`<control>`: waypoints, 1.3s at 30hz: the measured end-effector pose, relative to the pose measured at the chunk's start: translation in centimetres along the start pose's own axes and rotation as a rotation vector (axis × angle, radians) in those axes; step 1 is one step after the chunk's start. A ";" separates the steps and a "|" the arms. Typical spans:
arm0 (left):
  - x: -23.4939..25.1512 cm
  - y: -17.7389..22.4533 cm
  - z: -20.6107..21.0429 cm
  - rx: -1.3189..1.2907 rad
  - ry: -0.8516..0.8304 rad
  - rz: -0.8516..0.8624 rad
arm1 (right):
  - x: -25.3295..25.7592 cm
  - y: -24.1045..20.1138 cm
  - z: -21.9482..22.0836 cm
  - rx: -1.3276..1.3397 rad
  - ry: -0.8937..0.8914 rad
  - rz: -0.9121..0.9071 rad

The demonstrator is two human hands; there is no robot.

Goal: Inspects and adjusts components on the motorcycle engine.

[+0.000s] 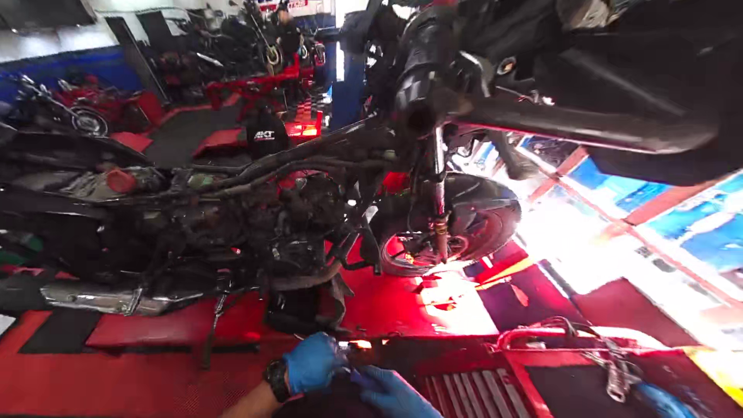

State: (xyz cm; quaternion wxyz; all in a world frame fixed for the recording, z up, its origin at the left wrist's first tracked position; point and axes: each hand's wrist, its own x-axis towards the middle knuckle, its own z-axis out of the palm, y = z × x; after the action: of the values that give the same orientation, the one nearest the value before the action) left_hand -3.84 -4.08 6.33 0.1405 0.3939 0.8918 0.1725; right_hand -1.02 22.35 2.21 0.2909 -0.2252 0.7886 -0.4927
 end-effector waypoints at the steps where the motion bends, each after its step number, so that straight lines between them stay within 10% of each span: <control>1: -1.0 -1.0 -0.8 -0.021 0.121 -0.016 | 0.8 -0.6 0.4 0.054 0.049 0.022; 8: -10.8 -11.3 -7.1 -0.031 0.879 -0.591 | 8.8 -6.7 -1.3 0.125 0.563 0.112; 15: -16.5 -17.6 -3.4 -0.190 0.662 -1.247 | 16.3 -10.0 -5.9 -0.127 0.787 0.204; 39: -17.3 -20.2 -1.7 -0.759 0.541 -1.287 | 23.9 -6.7 -5.0 -0.192 0.890 0.194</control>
State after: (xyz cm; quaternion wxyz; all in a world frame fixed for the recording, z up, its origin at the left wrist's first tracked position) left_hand -6.45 -30.14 1.41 0.1157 -0.3289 0.8279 0.4393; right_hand -21.38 7.43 4.37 -0.0532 0.0571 0.8963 -0.4365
